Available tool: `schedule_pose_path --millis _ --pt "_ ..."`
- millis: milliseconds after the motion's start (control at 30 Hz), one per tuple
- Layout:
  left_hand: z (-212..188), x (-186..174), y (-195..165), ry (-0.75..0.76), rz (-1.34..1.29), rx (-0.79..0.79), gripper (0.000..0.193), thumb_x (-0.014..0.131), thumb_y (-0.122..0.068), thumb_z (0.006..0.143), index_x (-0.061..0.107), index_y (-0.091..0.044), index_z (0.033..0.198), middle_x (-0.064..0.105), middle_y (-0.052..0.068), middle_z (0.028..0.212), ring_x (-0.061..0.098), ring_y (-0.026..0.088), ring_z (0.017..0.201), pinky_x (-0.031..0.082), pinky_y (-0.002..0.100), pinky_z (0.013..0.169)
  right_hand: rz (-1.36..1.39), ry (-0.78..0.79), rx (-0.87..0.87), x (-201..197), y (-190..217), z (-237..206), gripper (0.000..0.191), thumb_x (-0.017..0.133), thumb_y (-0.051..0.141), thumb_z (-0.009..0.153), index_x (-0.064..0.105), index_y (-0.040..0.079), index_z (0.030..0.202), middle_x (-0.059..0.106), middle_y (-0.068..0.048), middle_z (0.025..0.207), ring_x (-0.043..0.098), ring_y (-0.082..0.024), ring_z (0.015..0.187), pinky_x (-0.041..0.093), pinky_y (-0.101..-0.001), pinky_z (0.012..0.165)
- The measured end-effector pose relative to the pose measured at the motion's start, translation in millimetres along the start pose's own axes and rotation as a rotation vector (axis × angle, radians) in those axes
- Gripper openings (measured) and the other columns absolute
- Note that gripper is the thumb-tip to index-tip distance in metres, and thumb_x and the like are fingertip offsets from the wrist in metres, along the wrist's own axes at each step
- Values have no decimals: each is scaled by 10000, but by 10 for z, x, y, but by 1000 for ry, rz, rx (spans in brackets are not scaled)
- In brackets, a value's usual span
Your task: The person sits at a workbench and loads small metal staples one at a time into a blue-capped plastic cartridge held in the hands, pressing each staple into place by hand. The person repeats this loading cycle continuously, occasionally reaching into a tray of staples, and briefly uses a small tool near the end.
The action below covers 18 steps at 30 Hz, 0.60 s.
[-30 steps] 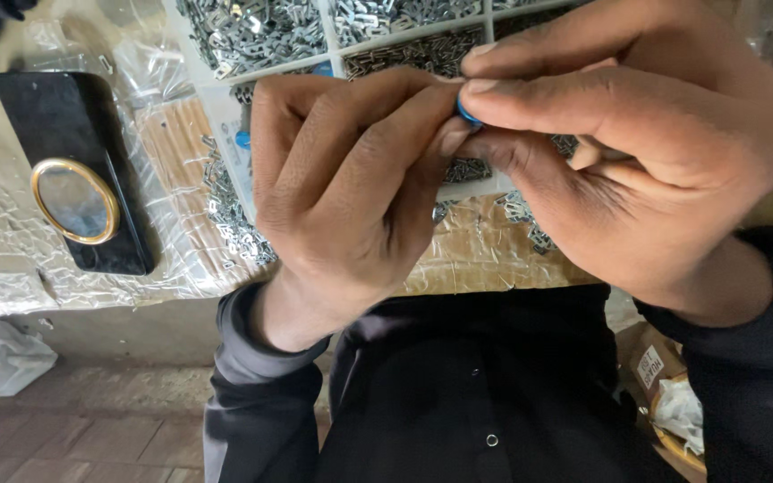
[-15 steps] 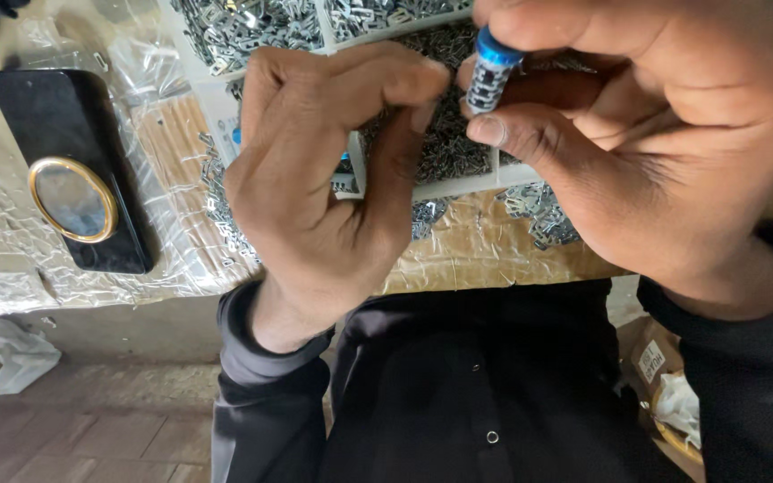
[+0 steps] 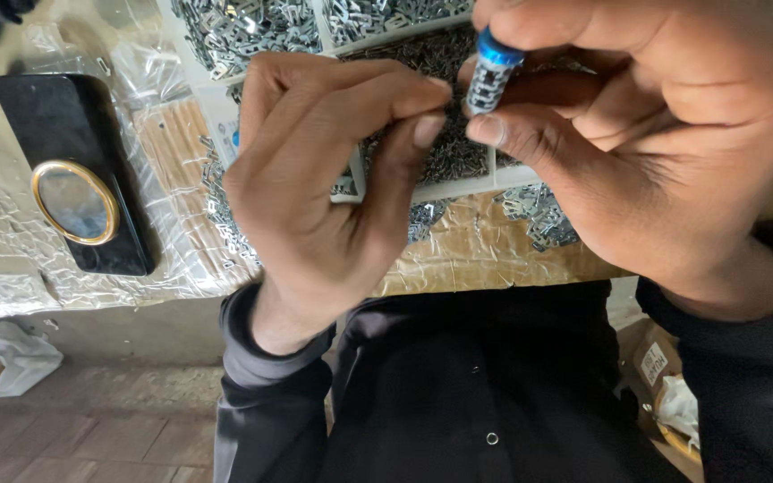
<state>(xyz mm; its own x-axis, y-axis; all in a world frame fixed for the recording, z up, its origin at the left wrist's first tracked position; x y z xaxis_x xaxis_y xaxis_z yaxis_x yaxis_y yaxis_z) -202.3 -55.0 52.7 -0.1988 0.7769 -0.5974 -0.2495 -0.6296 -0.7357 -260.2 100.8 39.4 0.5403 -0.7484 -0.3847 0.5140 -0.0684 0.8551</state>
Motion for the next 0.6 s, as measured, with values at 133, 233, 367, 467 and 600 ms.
schedule_pose_path --millis 133,233,367,467,600 --pt "-73 -27 37 -11 -104 -52 147 814 -175 1064 771 -92 1178 767 22 1081 609 133 959 458 251 788 -7 26 -32 23 34 32 345 778 -144 926 546 -169 1180 658 -320 1191 723 -173 777 647 -259 723" --pt "-97 -22 13 -10 -68 -34 137 813 -175 1076 769 -86 1171 772 22 1074 626 131 941 456 255 784 8 41 -53 34 72 42 325 778 -143 969 543 -170 1192 643 -320 1248 761 -236 942 654 -236 774" --pt "-59 -10 -17 -17 -13 7 142 833 -171 1048 756 -68 1110 767 40 1069 631 145 925 470 275 800 -22 52 -70 39 77 71 275 757 -144 908 576 -162 1114 649 -329 1199 732 -159 775 574 -193 632" --pt "16 -24 2 -51 -82 16 160 850 -184 977 747 -77 1035 757 23 1013 652 132 890 459 293 799 -9 41 -104 41 77 90 241 748 -139 873 613 -163 1071 665 -319 1163 714 -148 713 580 -218 618" --pt "76 12 -99 -30 298 94 160 847 -197 1006 758 -80 1071 720 30 1031 560 234 939 414 343 807 -19 2 -39 8 48 64 261 756 -128 894 600 -185 1095 673 -303 1165 737 -208 802 623 -269 697"
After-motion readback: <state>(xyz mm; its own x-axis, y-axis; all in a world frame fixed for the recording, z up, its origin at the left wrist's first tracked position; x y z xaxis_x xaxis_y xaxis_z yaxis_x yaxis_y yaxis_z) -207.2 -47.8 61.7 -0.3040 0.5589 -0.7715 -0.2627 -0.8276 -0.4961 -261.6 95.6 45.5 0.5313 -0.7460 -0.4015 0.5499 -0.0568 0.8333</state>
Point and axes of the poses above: each hand's wrist, its own z-axis towards the middle knuckle, its own x-axis out of the palm, y = z × x, the point moved 9 cm from there along z, towards the middle knuckle
